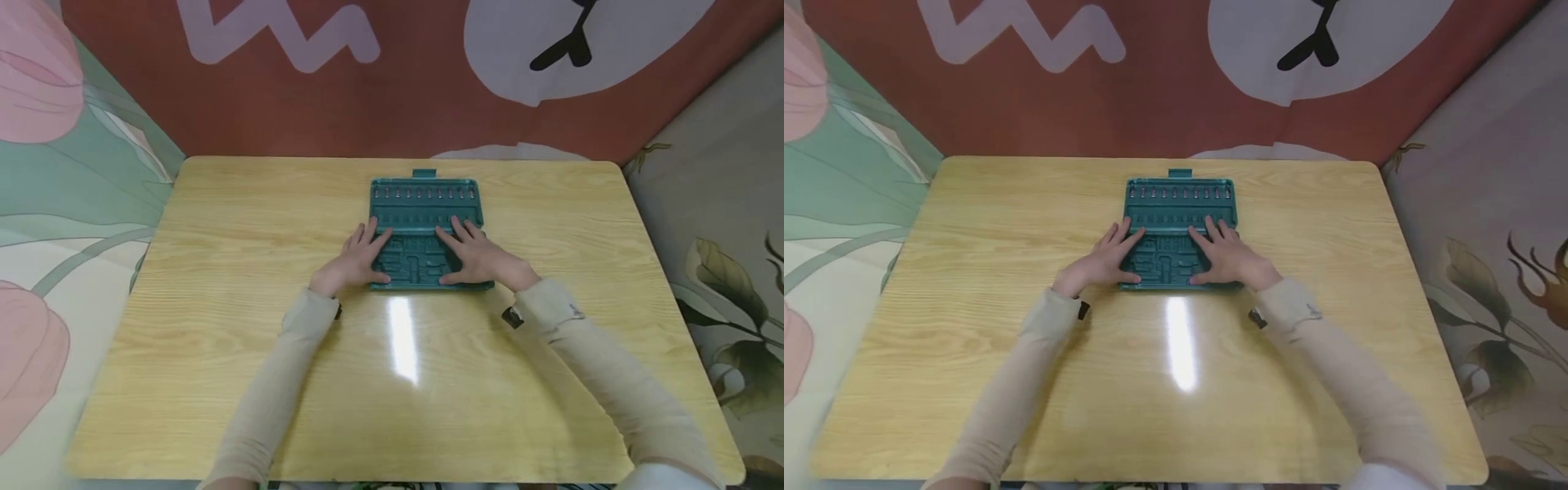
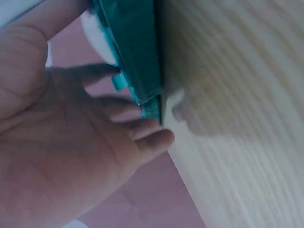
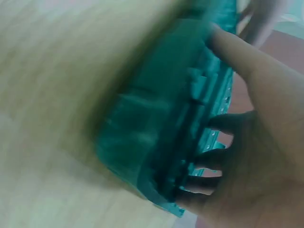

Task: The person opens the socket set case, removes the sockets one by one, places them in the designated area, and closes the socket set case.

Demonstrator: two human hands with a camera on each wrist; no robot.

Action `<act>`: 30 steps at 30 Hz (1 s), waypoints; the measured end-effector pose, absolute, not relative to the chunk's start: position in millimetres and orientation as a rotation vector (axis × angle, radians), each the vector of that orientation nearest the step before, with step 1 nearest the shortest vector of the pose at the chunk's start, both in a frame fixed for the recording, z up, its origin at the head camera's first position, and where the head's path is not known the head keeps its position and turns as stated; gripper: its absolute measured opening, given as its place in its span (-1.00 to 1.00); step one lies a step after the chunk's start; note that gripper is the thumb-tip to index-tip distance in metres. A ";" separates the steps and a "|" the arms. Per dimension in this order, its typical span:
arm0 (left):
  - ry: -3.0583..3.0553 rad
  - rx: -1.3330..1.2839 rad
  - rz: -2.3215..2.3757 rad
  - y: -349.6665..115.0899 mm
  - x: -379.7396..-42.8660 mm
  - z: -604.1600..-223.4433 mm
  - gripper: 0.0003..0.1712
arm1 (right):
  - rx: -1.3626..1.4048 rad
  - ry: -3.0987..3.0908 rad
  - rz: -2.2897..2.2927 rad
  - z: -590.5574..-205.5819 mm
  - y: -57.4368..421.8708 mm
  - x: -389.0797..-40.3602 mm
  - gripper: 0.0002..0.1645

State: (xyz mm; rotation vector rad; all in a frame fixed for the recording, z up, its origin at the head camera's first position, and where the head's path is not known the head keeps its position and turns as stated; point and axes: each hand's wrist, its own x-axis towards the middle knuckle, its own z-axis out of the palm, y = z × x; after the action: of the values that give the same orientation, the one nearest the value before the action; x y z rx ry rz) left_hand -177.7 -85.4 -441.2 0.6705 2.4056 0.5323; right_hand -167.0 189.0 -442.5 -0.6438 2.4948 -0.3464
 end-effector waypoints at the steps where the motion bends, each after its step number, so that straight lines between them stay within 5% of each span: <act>1: 2.390 0.694 0.547 -86.2 -179.1 -440.1 0.10 | -0.649 2.522 -0.320 -445.2 186.3 -164.3 0.25; 7: 2.434 0.819 0.619 -76.1 -186.7 -438.8 -0.05 | -0.634 2.625 -0.240 -452.5 182.5 -159.2 0.26; 30: 2.568 0.910 0.142 -50.6 -178.0 -460.1 -0.02 | -0.658 2.687 -0.312 -459.1 179.5 -142.0 0.28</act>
State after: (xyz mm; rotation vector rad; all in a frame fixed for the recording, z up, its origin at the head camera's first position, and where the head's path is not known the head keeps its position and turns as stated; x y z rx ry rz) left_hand -178.0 -50.6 -460.1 0.9105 2.5680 0.1417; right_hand -142.0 179.5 -459.1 -0.6584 2.6867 -0.3116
